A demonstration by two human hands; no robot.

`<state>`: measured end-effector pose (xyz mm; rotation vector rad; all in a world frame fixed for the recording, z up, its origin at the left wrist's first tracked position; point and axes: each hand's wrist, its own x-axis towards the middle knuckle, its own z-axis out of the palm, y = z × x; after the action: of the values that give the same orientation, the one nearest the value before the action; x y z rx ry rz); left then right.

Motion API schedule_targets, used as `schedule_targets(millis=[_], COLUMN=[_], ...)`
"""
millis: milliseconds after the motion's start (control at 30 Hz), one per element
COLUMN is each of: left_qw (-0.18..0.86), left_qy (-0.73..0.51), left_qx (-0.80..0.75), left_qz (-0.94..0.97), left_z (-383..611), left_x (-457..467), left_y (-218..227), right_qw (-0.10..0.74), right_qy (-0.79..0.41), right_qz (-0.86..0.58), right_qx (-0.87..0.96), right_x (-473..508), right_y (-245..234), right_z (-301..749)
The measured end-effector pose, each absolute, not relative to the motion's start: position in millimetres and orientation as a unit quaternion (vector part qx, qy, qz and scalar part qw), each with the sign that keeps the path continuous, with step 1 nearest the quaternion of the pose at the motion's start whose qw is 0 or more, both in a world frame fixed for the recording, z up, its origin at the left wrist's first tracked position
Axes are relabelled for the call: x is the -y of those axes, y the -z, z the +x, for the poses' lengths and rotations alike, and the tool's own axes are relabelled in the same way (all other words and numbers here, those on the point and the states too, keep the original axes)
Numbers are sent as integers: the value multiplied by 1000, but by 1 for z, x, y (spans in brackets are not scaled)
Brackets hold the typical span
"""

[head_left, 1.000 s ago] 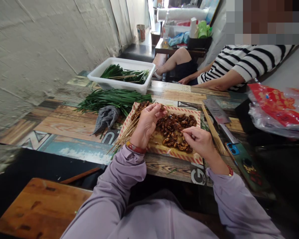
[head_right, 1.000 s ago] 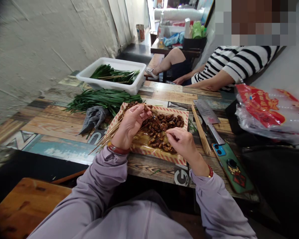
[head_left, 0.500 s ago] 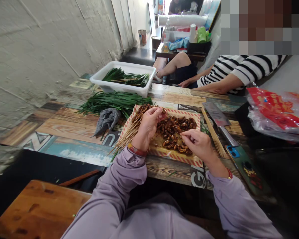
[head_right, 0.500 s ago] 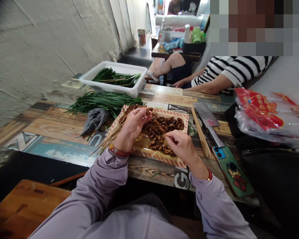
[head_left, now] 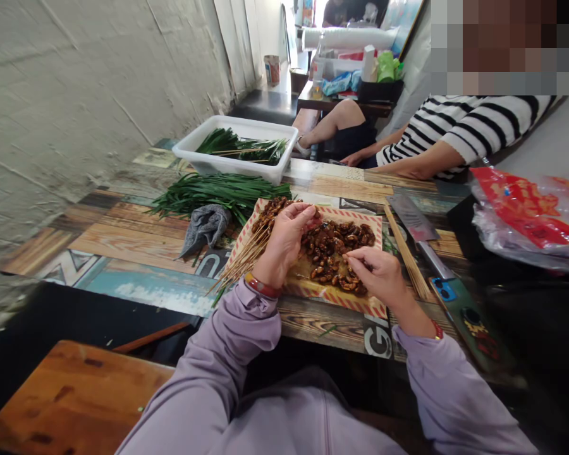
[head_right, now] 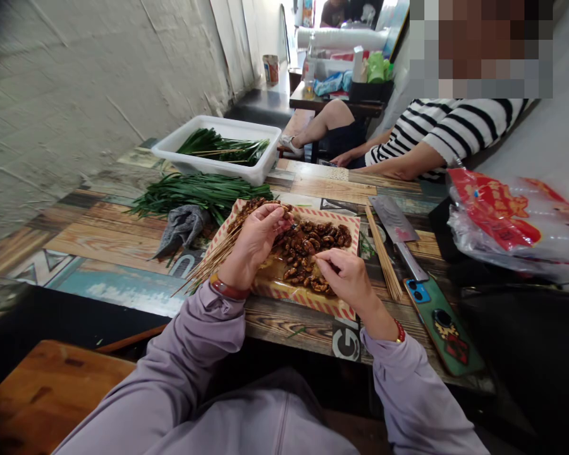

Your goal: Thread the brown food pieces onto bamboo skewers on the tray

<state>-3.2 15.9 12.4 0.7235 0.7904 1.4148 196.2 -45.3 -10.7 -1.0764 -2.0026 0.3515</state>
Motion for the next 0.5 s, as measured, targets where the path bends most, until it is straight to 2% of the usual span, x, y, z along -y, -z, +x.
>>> schedule_targets(millis=[500], left_qw=[643], left_qy=[-608], left_qx=[-344], left_qz=[315], left_z=[1], left_x=[-13], left_y=[-11], right_qw=[417], right_qy=[-134], right_qz=[-441], right_qx=[783], right_x=[45], right_y=[15], right_z=[192])
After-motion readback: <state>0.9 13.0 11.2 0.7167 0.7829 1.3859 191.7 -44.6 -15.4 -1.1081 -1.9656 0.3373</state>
